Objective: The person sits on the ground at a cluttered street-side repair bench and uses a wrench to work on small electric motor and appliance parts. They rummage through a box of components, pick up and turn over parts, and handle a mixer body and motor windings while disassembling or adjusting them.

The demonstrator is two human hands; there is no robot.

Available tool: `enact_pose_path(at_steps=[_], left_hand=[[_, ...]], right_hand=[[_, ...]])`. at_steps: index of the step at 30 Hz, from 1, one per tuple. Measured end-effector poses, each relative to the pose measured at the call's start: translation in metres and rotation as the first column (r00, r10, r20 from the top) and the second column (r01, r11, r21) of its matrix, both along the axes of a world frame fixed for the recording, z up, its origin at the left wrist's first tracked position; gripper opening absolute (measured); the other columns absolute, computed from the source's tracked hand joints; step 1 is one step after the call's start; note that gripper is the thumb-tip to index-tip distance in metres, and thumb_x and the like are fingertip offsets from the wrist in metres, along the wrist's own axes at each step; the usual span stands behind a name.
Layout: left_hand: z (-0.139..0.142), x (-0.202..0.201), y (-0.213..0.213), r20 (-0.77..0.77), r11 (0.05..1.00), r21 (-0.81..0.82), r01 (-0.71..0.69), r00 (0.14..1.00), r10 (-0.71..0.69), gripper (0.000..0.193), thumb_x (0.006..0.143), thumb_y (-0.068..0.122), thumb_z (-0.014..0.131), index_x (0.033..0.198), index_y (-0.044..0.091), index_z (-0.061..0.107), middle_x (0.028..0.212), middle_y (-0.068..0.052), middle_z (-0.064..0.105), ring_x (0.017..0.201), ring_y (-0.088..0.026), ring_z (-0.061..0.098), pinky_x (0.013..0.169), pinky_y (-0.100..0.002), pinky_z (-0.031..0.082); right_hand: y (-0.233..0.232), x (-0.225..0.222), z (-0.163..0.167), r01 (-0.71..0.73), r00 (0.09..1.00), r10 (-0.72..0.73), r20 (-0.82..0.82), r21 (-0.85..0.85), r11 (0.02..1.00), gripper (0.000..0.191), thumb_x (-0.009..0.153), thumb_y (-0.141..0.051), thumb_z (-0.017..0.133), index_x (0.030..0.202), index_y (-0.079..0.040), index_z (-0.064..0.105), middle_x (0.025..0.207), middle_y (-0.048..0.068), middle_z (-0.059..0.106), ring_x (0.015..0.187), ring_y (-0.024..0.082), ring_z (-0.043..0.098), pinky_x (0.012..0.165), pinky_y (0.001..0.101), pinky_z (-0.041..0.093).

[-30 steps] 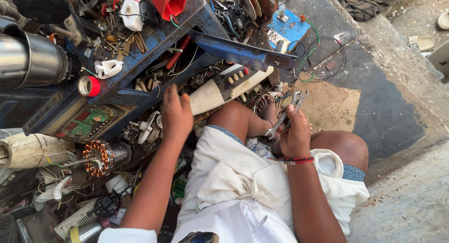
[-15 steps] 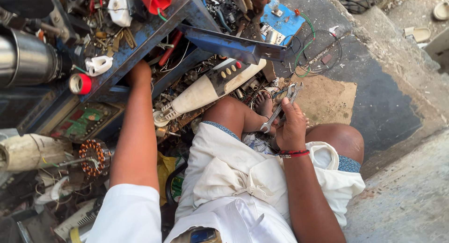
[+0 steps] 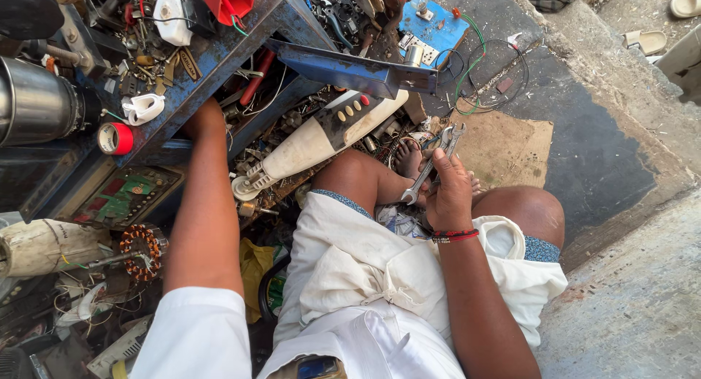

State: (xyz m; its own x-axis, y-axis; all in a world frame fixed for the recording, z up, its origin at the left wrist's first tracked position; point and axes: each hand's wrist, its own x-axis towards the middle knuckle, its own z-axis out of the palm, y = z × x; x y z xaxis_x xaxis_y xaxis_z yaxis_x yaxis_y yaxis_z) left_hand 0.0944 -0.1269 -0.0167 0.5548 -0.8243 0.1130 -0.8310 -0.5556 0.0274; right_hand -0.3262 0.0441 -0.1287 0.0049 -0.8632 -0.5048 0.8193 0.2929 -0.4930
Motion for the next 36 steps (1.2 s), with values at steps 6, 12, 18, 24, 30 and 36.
enact_pose_path(at_steps=[6,12,18,24,30,36], left_hand=[[-0.011,-0.053,0.035,0.265,0.835,-0.418,0.357,0.927,-0.264,0.042,0.091,0.007,0.066,0.132,-0.002,0.063,0.134,-0.028,0.062,0.125,-0.050,0.055,0.110,-0.058,0.036],[-0.011,-0.101,0.031,0.205,0.771,-0.432,0.468,0.883,-0.422,0.042,0.096,0.009,0.067,0.136,-0.003,0.061,0.137,-0.028,0.058,0.132,-0.052,0.047,0.114,-0.059,0.035],[-0.010,-0.118,0.024,0.207,0.878,-0.204,0.432,0.896,-0.393,0.036,0.096,0.020,0.067,0.124,-0.002,0.064,0.136,-0.033,0.052,0.132,-0.053,0.039,0.103,-0.065,0.036],[-0.016,-0.119,0.013,0.161,0.914,-0.176,0.366,0.927,-0.340,0.034,0.099,0.025,0.063,0.126,0.004,0.066,0.135,-0.032,0.051,0.137,-0.054,0.034,0.108,-0.066,0.034],[-0.023,-0.115,0.023,0.249,0.848,-0.184,0.497,0.858,-0.448,0.043,0.105,0.022,0.061,0.136,-0.007,0.057,0.142,-0.043,0.043,0.140,-0.058,0.029,0.115,-0.065,0.027],[-0.011,-0.116,0.033,0.175,0.818,-0.265,0.510,0.860,-0.479,0.044,0.102,0.016,0.062,0.139,-0.006,0.056,0.145,-0.036,0.046,0.142,-0.055,0.034,0.118,-0.059,0.029]], right_hand=[[-0.003,0.001,0.001,-0.007,1.000,0.007,-0.030,0.008,1.000,0.022,0.104,-0.027,0.064,0.104,-0.005,0.066,0.076,0.002,0.063,0.054,0.010,0.056,0.049,0.0240,0.047],[-0.003,0.000,0.002,-0.012,1.000,0.012,-0.013,-0.025,1.000,0.021,0.103,-0.027,0.064,0.104,-0.006,0.067,0.075,0.000,0.063,0.055,0.009,0.056,0.049,0.0250,0.047],[-0.003,0.000,0.009,-0.001,1.000,0.001,-0.001,-0.032,0.999,0.018,0.103,-0.026,0.063,0.104,-0.008,0.065,0.076,0.001,0.064,0.055,0.009,0.056,0.051,0.0240,0.048],[-0.003,0.000,0.016,0.016,1.000,-0.016,0.008,-0.058,0.998,0.018,0.104,-0.024,0.064,0.105,-0.007,0.064,0.077,0.001,0.064,0.057,0.010,0.056,0.051,0.0233,0.047],[-0.002,0.001,0.015,0.020,0.999,-0.018,0.029,-0.071,0.997,0.023,0.103,-0.027,0.065,0.105,-0.004,0.067,0.077,0.002,0.062,0.056,0.010,0.054,0.051,0.0242,0.047],[-0.003,0.000,0.012,0.022,1.000,-0.022,0.012,-0.066,0.998,0.021,0.102,-0.027,0.065,0.104,-0.005,0.067,0.078,0.003,0.064,0.056,0.010,0.054,0.051,0.0238,0.046]])
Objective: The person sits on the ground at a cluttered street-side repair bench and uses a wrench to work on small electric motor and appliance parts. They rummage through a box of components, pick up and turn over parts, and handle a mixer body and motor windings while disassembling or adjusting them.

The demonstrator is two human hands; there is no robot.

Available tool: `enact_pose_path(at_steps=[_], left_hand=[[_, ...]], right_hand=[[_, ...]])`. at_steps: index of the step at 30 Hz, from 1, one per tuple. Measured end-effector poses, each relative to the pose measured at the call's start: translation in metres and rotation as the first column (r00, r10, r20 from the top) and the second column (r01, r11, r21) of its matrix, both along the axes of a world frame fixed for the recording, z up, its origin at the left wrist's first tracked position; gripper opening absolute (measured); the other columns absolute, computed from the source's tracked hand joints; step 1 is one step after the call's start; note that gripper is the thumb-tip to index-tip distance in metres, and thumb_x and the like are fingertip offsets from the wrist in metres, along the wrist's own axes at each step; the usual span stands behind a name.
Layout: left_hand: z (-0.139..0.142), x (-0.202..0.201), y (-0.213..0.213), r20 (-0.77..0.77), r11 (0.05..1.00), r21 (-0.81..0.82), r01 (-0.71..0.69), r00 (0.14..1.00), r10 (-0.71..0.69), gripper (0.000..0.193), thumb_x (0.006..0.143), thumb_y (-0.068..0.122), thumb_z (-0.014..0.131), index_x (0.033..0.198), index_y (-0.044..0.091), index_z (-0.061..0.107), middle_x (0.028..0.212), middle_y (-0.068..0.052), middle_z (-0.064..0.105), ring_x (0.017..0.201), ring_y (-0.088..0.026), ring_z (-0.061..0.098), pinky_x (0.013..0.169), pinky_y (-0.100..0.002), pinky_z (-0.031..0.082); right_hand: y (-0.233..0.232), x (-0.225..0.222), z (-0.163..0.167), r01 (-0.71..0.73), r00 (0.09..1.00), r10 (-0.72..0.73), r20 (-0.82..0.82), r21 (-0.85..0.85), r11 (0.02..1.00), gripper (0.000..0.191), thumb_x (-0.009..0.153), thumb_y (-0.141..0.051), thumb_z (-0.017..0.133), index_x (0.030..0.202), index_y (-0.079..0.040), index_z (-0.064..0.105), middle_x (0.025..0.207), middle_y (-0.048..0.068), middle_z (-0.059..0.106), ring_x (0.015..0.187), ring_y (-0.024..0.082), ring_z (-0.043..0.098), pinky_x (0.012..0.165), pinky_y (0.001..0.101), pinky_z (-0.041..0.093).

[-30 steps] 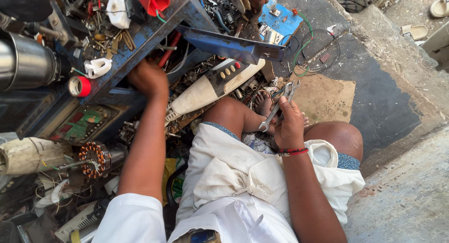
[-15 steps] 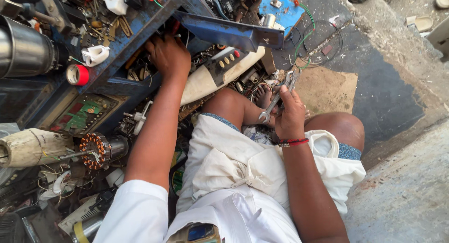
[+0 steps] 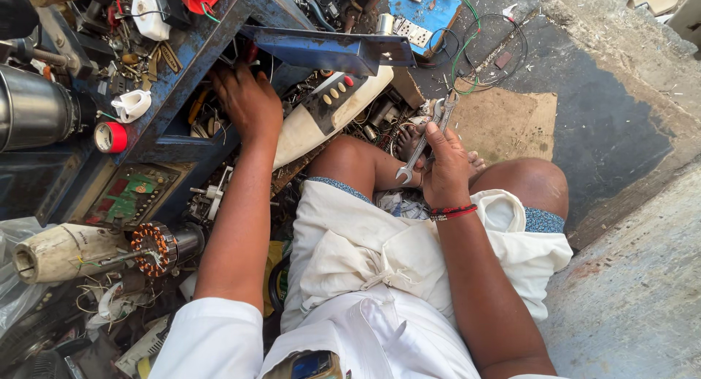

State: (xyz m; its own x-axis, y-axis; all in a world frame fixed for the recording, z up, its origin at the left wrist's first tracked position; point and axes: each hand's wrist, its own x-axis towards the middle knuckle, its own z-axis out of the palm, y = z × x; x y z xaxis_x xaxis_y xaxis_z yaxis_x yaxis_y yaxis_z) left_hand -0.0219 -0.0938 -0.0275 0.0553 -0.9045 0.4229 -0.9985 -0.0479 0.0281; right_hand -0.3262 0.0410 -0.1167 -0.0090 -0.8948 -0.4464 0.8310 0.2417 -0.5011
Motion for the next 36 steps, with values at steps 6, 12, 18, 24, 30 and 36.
enact_pose_path(at_steps=[6,12,18,24,30,36], left_hand=[[0.013,0.010,0.024,-0.256,0.993,-0.067,-0.096,0.964,0.076,0.046,0.101,0.011,0.055,0.145,-0.002,0.055,0.139,-0.023,0.057,0.128,-0.040,0.058,0.111,-0.049,0.046],[0.027,0.080,-0.018,-0.230,0.851,0.130,-0.509,0.819,0.525,0.032,0.107,0.018,0.055,0.134,0.002,0.064,0.135,-0.021,0.065,0.124,-0.037,0.060,0.106,-0.047,0.046],[0.048,0.084,-0.075,-0.135,0.860,0.313,-0.402,0.878,0.459,0.031,0.107,0.018,0.055,0.132,0.002,0.064,0.134,-0.021,0.065,0.123,-0.038,0.061,0.104,-0.047,0.047],[0.068,0.062,-0.097,-0.126,0.875,0.332,-0.354,0.902,0.413,0.030,0.106,0.017,0.056,0.131,0.002,0.065,0.132,-0.021,0.066,0.121,-0.038,0.061,0.103,-0.047,0.047],[0.068,0.053,-0.101,-0.118,0.875,0.341,-0.343,0.908,0.402,0.029,0.106,0.017,0.056,0.130,0.002,0.065,0.130,-0.021,0.066,0.119,-0.038,0.062,0.101,-0.048,0.048],[0.063,0.062,-0.104,-0.124,0.879,0.336,-0.338,0.909,0.397,0.028,0.106,0.016,0.056,0.128,0.002,0.066,0.129,-0.022,0.067,0.117,-0.039,0.063,0.100,-0.048,0.048]], right_hand=[[0.001,0.000,0.002,0.004,1.000,-0.004,0.006,0.001,1.000,0.021,0.104,-0.026,0.065,0.105,-0.006,0.066,0.080,0.001,0.064,0.056,0.009,0.055,0.051,0.0219,0.046],[0.003,-0.001,0.001,0.007,1.000,-0.007,-0.004,0.037,0.999,0.018,0.103,-0.025,0.065,0.104,-0.007,0.063,0.077,0.001,0.065,0.056,0.010,0.057,0.050,0.0230,0.048],[0.002,0.000,-0.005,0.006,0.999,-0.003,-0.035,0.086,0.996,0.021,0.101,-0.028,0.067,0.104,-0.007,0.065,0.076,0.002,0.063,0.052,0.010,0.056,0.047,0.0245,0.047],[0.004,-0.001,-0.011,-0.016,1.000,0.016,-0.002,0.071,0.997,0.023,0.101,-0.029,0.066,0.107,-0.007,0.066,0.081,0.002,0.065,0.054,0.009,0.057,0.046,0.0243,0.046],[0.006,-0.002,-0.011,-0.029,0.999,0.028,0.017,0.078,0.997,0.024,0.101,-0.029,0.066,0.108,-0.006,0.065,0.079,0.002,0.064,0.053,0.010,0.057,0.045,0.0271,0.049],[0.005,-0.002,-0.011,-0.025,1.000,0.025,0.003,0.096,0.995,0.025,0.099,-0.031,0.067,0.107,-0.007,0.066,0.079,0.002,0.064,0.053,0.010,0.057,0.043,0.0263,0.047]])
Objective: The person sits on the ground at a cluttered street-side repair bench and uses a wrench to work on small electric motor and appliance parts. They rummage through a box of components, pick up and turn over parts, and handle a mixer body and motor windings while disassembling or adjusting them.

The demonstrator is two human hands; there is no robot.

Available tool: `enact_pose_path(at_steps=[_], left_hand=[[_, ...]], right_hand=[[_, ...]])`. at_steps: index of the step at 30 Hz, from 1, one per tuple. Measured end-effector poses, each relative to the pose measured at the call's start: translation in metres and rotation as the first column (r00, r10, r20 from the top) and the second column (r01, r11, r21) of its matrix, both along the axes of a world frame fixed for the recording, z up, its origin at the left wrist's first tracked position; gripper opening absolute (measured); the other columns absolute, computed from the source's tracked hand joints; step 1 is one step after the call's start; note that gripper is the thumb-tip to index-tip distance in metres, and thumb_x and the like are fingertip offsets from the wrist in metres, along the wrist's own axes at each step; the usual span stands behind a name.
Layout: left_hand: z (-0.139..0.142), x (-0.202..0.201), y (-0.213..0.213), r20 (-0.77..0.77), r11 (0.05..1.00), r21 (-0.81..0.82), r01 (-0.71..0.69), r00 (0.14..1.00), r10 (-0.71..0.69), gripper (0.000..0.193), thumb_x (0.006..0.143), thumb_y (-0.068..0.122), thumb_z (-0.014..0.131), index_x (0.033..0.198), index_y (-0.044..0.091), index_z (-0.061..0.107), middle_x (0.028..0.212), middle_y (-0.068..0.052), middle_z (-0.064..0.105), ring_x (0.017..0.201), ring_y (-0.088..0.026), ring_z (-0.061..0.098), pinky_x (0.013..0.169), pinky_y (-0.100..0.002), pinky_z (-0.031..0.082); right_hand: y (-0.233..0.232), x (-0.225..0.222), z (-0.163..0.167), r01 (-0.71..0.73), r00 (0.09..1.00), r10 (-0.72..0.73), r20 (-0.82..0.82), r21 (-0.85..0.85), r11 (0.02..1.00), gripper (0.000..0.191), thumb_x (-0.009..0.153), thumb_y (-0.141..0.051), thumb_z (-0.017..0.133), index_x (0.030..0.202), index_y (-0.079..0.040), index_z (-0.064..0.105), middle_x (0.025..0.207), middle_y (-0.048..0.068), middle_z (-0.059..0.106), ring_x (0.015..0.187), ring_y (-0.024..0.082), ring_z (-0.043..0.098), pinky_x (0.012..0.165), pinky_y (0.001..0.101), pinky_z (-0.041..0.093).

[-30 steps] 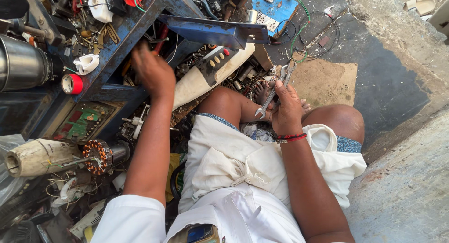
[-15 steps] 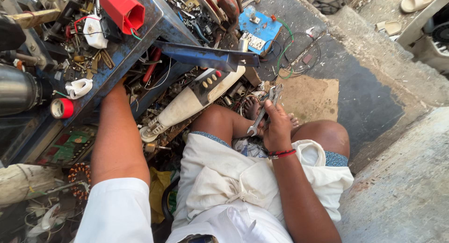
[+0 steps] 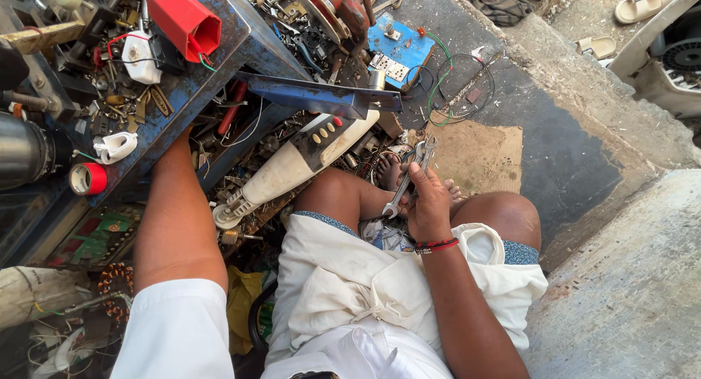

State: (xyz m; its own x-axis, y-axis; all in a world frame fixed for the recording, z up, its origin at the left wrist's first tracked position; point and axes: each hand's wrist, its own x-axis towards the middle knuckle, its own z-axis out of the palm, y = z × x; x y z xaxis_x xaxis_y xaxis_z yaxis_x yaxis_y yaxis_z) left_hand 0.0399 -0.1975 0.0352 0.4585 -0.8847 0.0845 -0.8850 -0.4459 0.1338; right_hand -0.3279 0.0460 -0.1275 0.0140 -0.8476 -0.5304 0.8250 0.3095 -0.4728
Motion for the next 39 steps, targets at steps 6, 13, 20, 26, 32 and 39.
enact_pose_path(at_steps=[6,13,20,26,32,39], left_hand=[[-0.010,0.013,0.004,-0.001,1.000,-0.008,-0.010,1.000,0.010,0.027,0.106,0.016,0.057,0.127,0.001,0.067,0.127,-0.022,0.067,0.115,-0.039,0.063,0.099,-0.048,0.049],[-0.019,0.014,-0.001,0.006,1.000,-0.010,0.008,1.000,-0.008,0.026,0.106,0.015,0.057,0.125,0.001,0.067,0.125,-0.022,0.068,0.113,-0.039,0.064,0.097,-0.049,0.049],[-0.022,0.013,-0.001,0.014,1.000,-0.001,0.018,1.000,-0.018,0.025,0.106,0.015,0.057,0.124,0.001,0.068,0.123,-0.022,0.068,0.111,-0.040,0.065,0.095,-0.049,0.050],[-0.020,0.012,-0.001,0.024,1.000,0.005,0.026,0.999,-0.026,0.024,0.105,0.014,0.058,0.122,0.001,0.068,0.121,-0.022,0.069,0.110,-0.040,0.065,0.094,-0.049,0.051],[-0.013,0.007,0.003,0.035,1.000,0.012,0.027,0.999,-0.028,0.023,0.105,0.014,0.058,0.121,0.001,0.069,0.120,-0.022,0.069,0.108,-0.041,0.066,0.092,-0.049,0.051],[-0.007,0.013,0.014,0.031,1.000,0.022,-0.007,1.000,0.006,0.022,0.105,0.013,0.058,0.119,0.001,0.070,0.118,-0.022,0.070,0.106,-0.041,0.067,0.090,-0.050,0.052]], right_hand=[[0.000,0.001,-0.005,0.016,0.999,-0.016,-0.028,-0.013,1.000,0.025,0.100,-0.029,0.068,0.107,-0.006,0.067,0.083,0.003,0.066,0.054,0.010,0.057,0.048,0.0260,0.049],[0.000,0.002,-0.004,0.011,1.000,-0.011,-0.016,-0.008,1.000,0.024,0.100,-0.029,0.067,0.107,-0.006,0.066,0.081,0.003,0.064,0.053,0.010,0.056,0.046,0.0259,0.049],[-0.002,0.001,0.004,-0.014,1.000,0.014,-0.016,0.021,1.000,0.024,0.100,-0.030,0.066,0.106,-0.008,0.065,0.080,0.002,0.064,0.053,0.009,0.056,0.045,0.0253,0.047],[0.000,0.001,0.002,-0.010,1.000,0.010,-0.018,0.014,1.000,0.024,0.100,-0.030,0.067,0.106,-0.007,0.066,0.079,0.003,0.064,0.052,0.009,0.055,0.045,0.0245,0.047],[0.001,0.001,0.002,-0.003,1.000,0.003,0.016,0.005,1.000,0.023,0.100,-0.029,0.067,0.106,-0.007,0.066,0.080,0.002,0.065,0.052,0.009,0.056,0.044,0.0242,0.046],[-0.001,0.002,0.008,0.009,1.000,-0.009,0.012,0.026,1.000,0.022,0.098,-0.029,0.067,0.105,-0.008,0.067,0.077,0.001,0.065,0.051,0.009,0.056,0.043,0.0243,0.046]])
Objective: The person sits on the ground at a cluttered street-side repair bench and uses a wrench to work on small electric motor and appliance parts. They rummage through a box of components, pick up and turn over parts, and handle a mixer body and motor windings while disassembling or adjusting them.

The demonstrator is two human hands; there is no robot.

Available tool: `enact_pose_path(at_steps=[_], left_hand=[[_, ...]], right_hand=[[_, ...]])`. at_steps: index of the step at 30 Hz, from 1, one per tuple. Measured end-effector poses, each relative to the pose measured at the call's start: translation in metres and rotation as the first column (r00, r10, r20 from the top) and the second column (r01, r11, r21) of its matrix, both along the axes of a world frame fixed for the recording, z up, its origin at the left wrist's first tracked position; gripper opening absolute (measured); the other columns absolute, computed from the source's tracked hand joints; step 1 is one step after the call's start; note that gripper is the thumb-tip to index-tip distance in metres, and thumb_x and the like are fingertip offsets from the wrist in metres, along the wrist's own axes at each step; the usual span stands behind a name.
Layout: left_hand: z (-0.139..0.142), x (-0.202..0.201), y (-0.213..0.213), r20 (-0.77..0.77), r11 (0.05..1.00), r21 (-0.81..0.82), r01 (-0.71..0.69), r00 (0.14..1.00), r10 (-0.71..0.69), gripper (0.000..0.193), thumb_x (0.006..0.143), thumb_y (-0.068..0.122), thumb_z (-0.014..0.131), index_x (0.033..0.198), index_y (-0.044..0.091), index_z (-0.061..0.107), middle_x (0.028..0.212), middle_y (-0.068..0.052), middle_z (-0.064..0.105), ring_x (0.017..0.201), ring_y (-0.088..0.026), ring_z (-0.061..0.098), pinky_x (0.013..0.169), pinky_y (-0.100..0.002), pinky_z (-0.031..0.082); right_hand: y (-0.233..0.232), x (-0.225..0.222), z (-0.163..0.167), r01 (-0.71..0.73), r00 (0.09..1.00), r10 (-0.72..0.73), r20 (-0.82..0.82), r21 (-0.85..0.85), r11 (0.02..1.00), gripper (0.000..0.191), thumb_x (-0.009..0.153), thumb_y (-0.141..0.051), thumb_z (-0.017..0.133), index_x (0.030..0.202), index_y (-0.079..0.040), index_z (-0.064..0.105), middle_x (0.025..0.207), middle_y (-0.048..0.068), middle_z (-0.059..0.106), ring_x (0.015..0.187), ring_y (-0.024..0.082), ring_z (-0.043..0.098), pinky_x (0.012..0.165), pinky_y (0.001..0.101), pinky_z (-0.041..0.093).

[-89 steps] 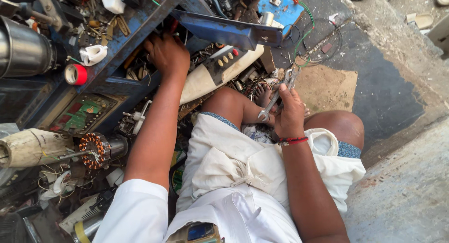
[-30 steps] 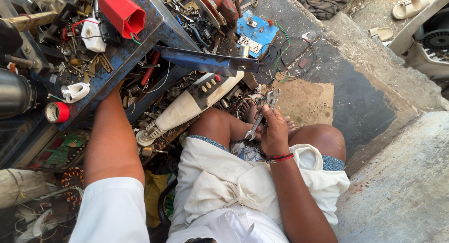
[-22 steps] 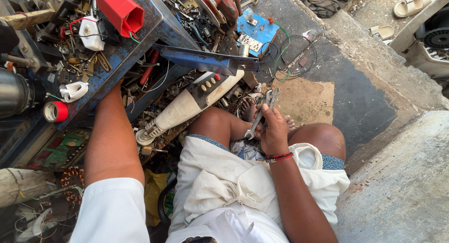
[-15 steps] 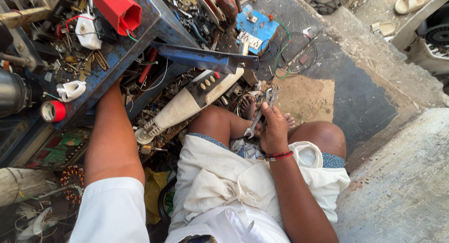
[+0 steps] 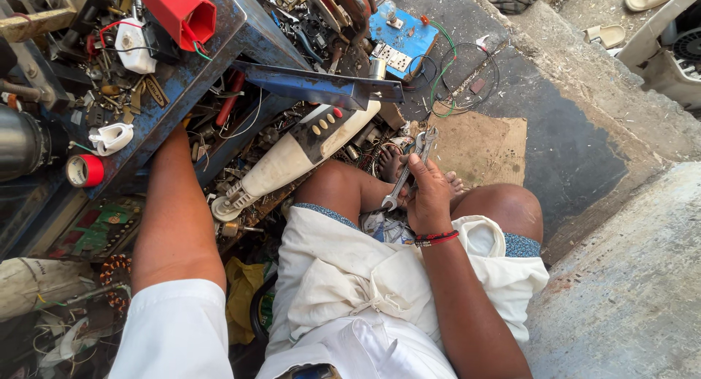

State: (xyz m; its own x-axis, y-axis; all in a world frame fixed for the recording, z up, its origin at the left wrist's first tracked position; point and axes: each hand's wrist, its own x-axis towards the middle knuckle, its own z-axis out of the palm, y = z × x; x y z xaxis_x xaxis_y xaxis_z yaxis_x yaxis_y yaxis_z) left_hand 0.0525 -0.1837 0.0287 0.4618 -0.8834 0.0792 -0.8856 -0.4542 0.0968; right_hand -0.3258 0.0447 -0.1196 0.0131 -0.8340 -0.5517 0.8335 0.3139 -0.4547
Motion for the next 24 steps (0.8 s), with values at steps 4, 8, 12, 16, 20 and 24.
enact_pose_path(at_steps=[4,8,12,16,20,24], left_hand=[[-0.007,0.014,0.017,0.023,1.000,0.004,-0.022,0.999,0.022,0.022,0.105,0.013,0.058,0.118,0.000,0.070,0.117,-0.022,0.070,0.104,-0.041,0.067,0.089,-0.050,0.052],[-0.023,0.028,0.041,0.081,0.999,-0.027,-0.020,0.996,0.022,0.021,0.105,0.013,0.059,0.118,0.000,0.070,0.116,-0.022,0.070,0.103,-0.041,0.068,0.088,-0.050,0.053],[-0.040,0.026,0.078,0.271,0.929,-0.313,0.198,0.956,-0.113,0.021,0.105,0.012,0.059,0.117,0.000,0.071,0.115,-0.022,0.071,0.102,-0.042,0.068,0.087,-0.050,0.053],[-0.048,0.008,0.112,0.307,0.792,-0.463,0.398,0.910,-0.278,0.020,0.105,0.006,0.058,0.119,0.003,0.071,0.114,-0.018,0.071,0.104,-0.040,0.068,0.090,-0.050,0.053],[-0.054,-0.017,0.136,0.379,0.755,-0.344,0.558,0.818,-0.433,0.026,0.098,0.001,0.059,0.120,0.007,0.071,0.114,-0.013,0.070,0.106,-0.036,0.067,0.086,-0.048,0.052],[-0.057,-0.037,0.137,0.434,0.759,-0.272,0.592,0.779,-0.452,0.027,0.095,0.004,0.060,0.119,0.012,0.070,0.115,-0.007,0.068,0.111,-0.032,0.064,0.091,-0.048,0.052]], right_hand=[[-0.002,0.000,0.000,0.001,1.000,-0.002,-0.025,-0.044,0.999,0.022,0.100,-0.028,0.067,0.104,-0.006,0.067,0.077,0.001,0.064,0.052,0.009,0.054,0.046,0.0231,0.046],[-0.002,0.001,-0.001,0.014,0.999,-0.017,-0.042,-0.063,0.998,0.023,0.102,-0.028,0.067,0.105,-0.005,0.068,0.074,0.001,0.062,0.052,0.009,0.053,0.047,0.0213,0.045],[-0.004,0.001,0.000,0.022,1.000,-0.023,-0.015,-0.071,0.997,0.023,0.101,-0.027,0.066,0.104,-0.005,0.068,0.074,0.001,0.063,0.052,0.009,0.055,0.048,0.0216,0.046],[-0.004,0.000,0.002,0.029,0.999,-0.032,-0.023,-0.099,0.995,0.021,0.102,-0.026,0.066,0.103,-0.005,0.067,0.076,0.002,0.065,0.053,0.010,0.056,0.048,0.0222,0.046],[-0.005,0.000,0.002,0.027,0.999,-0.029,-0.021,-0.091,0.995,0.018,0.103,-0.025,0.065,0.103,-0.007,0.066,0.076,0.001,0.065,0.054,0.009,0.057,0.049,0.0221,0.047],[-0.004,0.000,-0.001,0.039,0.999,-0.039,0.010,-0.115,0.993,0.017,0.103,-0.023,0.064,0.104,-0.006,0.064,0.079,0.001,0.066,0.057,0.009,0.057,0.051,0.0224,0.048]])
